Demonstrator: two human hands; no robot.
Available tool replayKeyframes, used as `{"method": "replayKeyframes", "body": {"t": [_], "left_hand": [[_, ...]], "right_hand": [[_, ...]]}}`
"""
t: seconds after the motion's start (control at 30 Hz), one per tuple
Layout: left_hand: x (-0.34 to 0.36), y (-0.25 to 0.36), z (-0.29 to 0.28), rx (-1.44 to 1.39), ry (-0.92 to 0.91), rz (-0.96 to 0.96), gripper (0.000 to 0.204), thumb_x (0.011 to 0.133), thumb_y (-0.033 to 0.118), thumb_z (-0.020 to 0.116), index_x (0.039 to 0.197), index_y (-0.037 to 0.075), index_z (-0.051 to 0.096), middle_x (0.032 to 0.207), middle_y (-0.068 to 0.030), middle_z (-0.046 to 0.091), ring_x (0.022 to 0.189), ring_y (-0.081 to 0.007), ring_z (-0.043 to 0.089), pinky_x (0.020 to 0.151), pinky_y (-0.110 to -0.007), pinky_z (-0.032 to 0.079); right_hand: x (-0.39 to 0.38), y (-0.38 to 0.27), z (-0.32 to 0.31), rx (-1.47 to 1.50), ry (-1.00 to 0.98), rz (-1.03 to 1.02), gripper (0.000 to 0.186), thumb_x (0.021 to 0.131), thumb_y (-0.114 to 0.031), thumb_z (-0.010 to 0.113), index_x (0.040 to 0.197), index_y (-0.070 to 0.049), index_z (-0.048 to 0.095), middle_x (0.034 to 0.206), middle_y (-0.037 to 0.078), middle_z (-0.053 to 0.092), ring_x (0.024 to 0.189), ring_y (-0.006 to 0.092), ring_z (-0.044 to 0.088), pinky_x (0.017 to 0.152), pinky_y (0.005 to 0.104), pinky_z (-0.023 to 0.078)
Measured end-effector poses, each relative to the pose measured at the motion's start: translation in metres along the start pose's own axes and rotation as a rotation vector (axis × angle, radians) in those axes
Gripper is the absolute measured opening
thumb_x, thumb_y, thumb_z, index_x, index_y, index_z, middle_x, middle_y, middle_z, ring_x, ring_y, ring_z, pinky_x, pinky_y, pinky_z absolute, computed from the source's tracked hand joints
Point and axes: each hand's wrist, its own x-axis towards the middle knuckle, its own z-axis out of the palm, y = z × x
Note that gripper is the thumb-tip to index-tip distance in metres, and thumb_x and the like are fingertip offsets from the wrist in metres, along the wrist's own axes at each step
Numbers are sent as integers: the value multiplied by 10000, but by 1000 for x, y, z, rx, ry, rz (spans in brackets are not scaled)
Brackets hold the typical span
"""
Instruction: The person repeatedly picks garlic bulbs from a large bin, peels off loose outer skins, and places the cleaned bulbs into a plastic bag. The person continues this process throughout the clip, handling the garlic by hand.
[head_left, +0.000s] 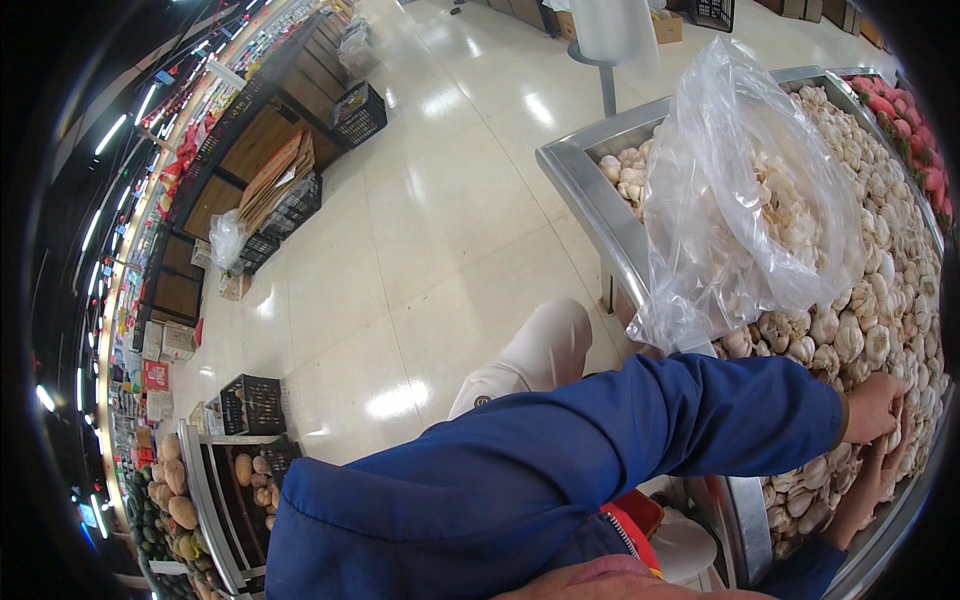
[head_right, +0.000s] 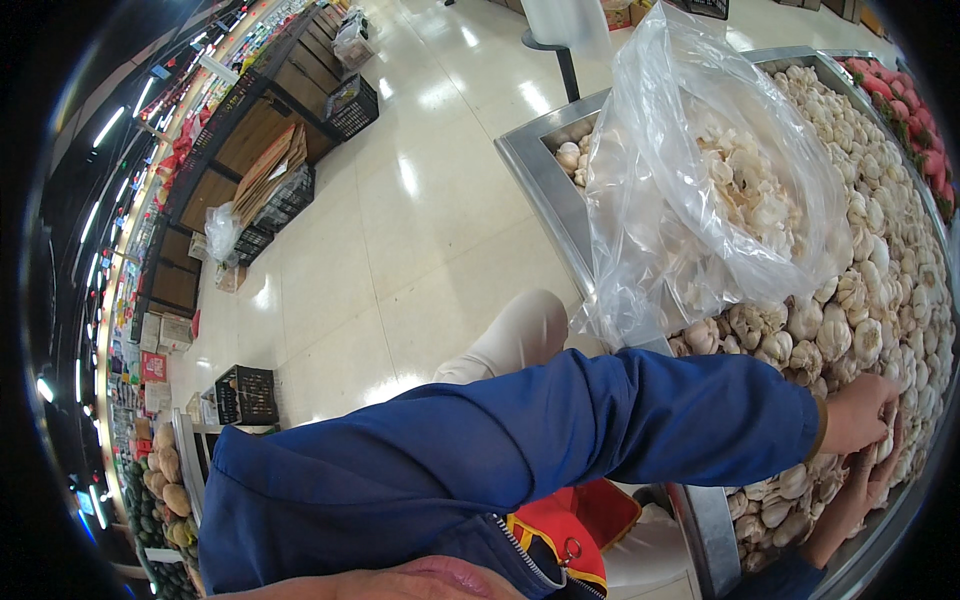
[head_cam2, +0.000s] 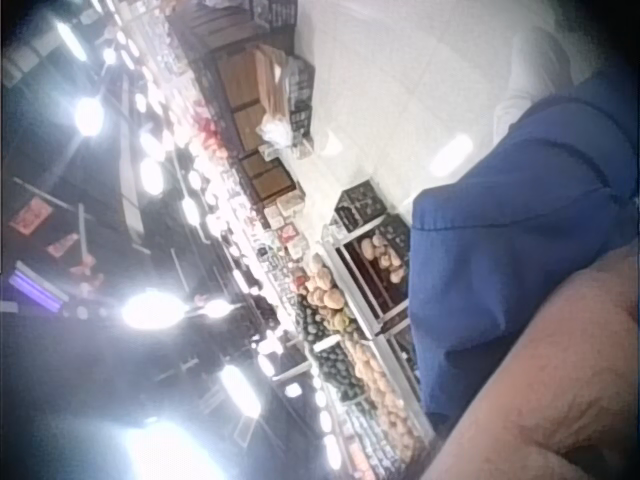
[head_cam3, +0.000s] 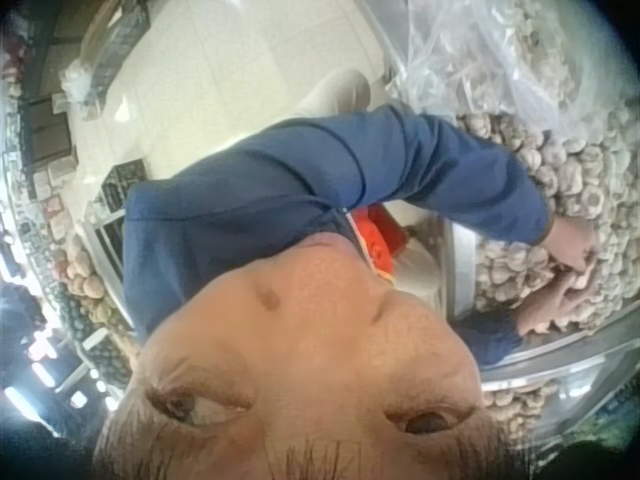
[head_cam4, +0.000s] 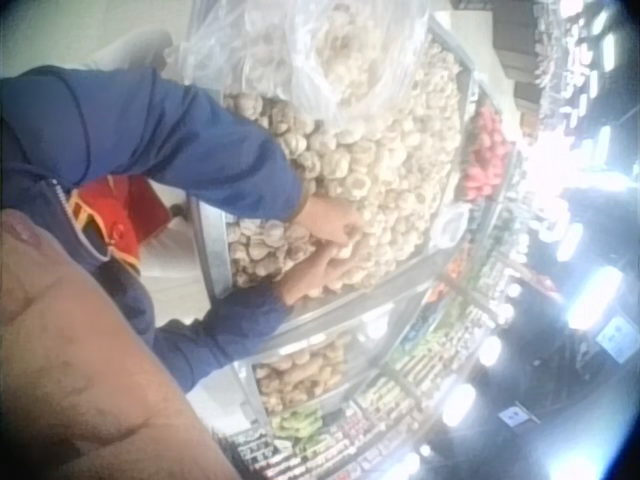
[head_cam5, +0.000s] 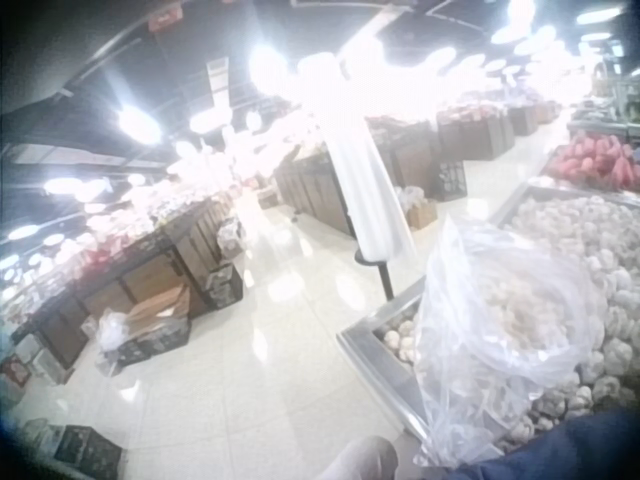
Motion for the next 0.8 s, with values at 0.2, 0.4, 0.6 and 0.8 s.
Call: {"method": "replayKeyframes", "body": {"t": [0.2, 0.4, 0.6, 0.8], "left_hand": [[9, -22, 15, 54, 51, 95, 141, 728, -2, 603, 858, -50, 578, 734, -207, 612, 688, -309, 642, 569, -404, 494], [4, -2, 4, -84, -137, -301, 181, 762, 46, 606, 898, -71, 586, 782, -195, 621, 729, -280, 630, 639, -400, 496], [-2, 0, 6, -12, -71, -284, 147, 771, 62, 606, 816, -77, 611, 757, -211, 623, 719, -292, 630, 639, -408, 496], [-2, -4, 2, 287, -179, -22, 152, 775, 79, 621, 835, -60, 638, 807, -261, 638, 774, -371, 646, 675, -418, 510]], "right_hand": [[-6, -12, 6, 57, 10, 14, 457, 1011, -177, 463, 1436, -34, 375, 1450, 148, 403, 1307, 222, 420, 1070, 329, 354], [-5, -9, 0, 65, 8, -2, 440, 1005, -125, 435, 1433, -41, 379, 1451, 142, 396, 1301, 223, 422, 1068, 334, 351], [-2, -4, 0, -54, 3, -109, 483, 961, -55, 430, 1439, -30, 366, 1472, 141, 371, 1326, 235, 393, 1090, 350, 325], [-5, -7, 1, -135, 39, -77, 504, 948, -59, 444, 1443, -25, 359, 1479, 144, 363, 1349, 243, 365, 1111, 357, 296]]}}
